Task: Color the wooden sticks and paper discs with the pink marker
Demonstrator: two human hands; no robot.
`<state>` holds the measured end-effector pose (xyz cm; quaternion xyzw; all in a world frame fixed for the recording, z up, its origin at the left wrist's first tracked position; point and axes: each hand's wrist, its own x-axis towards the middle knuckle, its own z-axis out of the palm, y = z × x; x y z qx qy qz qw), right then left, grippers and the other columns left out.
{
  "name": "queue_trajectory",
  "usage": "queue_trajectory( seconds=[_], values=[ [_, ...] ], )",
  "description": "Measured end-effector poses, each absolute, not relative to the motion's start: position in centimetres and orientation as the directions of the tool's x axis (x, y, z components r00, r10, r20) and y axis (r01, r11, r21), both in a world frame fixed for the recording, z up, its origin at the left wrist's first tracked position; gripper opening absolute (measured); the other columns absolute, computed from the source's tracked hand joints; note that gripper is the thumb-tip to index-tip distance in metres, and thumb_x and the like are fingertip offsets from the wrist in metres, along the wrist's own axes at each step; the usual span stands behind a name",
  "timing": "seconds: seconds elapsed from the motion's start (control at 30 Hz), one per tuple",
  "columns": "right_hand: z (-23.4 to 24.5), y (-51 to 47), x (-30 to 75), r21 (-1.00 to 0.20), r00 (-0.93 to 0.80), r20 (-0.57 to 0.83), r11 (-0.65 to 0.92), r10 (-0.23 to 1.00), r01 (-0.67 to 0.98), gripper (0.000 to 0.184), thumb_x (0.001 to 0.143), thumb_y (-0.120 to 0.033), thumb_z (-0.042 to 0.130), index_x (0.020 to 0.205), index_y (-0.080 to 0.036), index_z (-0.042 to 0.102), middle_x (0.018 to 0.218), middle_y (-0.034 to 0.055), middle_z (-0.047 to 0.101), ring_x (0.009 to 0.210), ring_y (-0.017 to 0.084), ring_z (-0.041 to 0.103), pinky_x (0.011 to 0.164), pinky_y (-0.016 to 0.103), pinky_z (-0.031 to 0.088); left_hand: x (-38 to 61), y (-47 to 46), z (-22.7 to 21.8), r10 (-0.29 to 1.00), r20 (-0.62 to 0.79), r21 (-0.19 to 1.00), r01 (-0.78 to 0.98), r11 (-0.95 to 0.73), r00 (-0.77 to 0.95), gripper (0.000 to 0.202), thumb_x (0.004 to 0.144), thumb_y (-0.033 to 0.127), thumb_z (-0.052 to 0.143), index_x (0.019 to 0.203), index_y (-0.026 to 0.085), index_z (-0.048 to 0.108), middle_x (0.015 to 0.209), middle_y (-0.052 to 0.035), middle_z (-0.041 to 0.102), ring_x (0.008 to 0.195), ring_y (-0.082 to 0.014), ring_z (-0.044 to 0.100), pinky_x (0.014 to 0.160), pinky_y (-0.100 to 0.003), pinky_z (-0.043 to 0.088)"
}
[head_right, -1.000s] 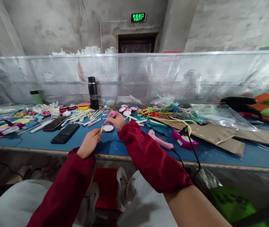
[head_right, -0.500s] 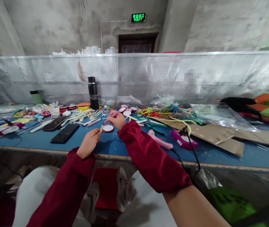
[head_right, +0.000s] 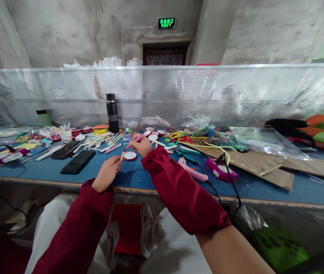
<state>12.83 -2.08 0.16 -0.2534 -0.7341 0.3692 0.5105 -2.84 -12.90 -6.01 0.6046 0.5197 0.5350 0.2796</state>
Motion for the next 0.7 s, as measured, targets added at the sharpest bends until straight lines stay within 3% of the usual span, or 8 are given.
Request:
queue_trajectory(
  seconds=[0.13,0.4,0.5,0.6,0.7],
  values=[
    [0.3,-1.9,13.0,-0.799,-0.355,0.565,0.601,0.745,-0.009,0.018,0.068,-0.032,0.067,0.068,-0.024,0.051,0.052,-0.0045,0.058,0.049,0.014,0.053,0.051,0.028,0.042,-2.8,-12.8,-6.0,0.927,0.359,0.895,0.323,-0.308,-0.110,0.025,0.086,0.033,0.051,0.096,0.019,0.070,0.057,0.0021,0.051,0.052,-0.0144,0.044,0.052,-0.027,0.031],
    [0.1,-0.2,13.6,-0.766,-0.168,0.629,0.642,0.759,0.033,0.016,0.070,-0.034,0.063,0.067,-0.024,0.052,0.053,-0.0045,0.054,0.053,0.014,0.054,0.053,0.027,0.045,-2.7,-13.4,-5.5,0.931,0.350,0.894,0.334,-0.300,-0.100,0.025,0.090,0.036,0.047,0.095,0.020,0.065,0.060,0.0034,0.050,0.055,-0.0132,0.045,0.053,-0.025,0.029],
    [0.1,0.7,14.4,-0.713,-0.072,0.681,0.683,0.728,0.161,0.015,0.077,-0.038,0.061,0.074,-0.023,0.058,0.063,-0.0035,0.059,0.059,0.015,0.058,0.059,0.028,0.048,-2.6,-13.6,-5.4,0.927,0.357,0.894,0.329,-0.304,-0.115,0.025,0.091,0.038,0.047,0.090,0.020,0.064,0.058,0.0043,0.048,0.054,-0.0123,0.043,0.053,-0.025,0.029],
    [0.0,1.7,15.5,-0.680,-0.098,0.664,0.653,0.742,0.333,0.017,0.082,-0.039,0.057,0.081,-0.024,0.063,0.064,-0.0033,0.060,0.057,0.015,0.058,0.060,0.028,0.048,-2.4,-13.7,-5.4,0.925,0.361,0.895,0.323,-0.308,-0.118,0.026,0.091,0.040,0.047,0.087,0.020,0.063,0.057,0.0050,0.046,0.053,-0.0115,0.041,0.054,-0.025,0.030],
    [-0.3,2.1,16.3,-0.554,-0.124,0.680,0.618,0.722,0.557,0.015,0.081,-0.028,0.057,0.092,-0.024,0.067,0.076,-0.0005,0.068,0.069,0.017,0.063,0.070,0.030,0.050,-2.4,-13.7,-5.4,0.926,0.358,0.898,0.315,-0.306,-0.122,0.026,0.091,0.040,0.048,0.087,0.020,0.064,0.056,0.0053,0.045,0.051,-0.0112,0.040,0.053,-0.025,0.029]
  ],
)
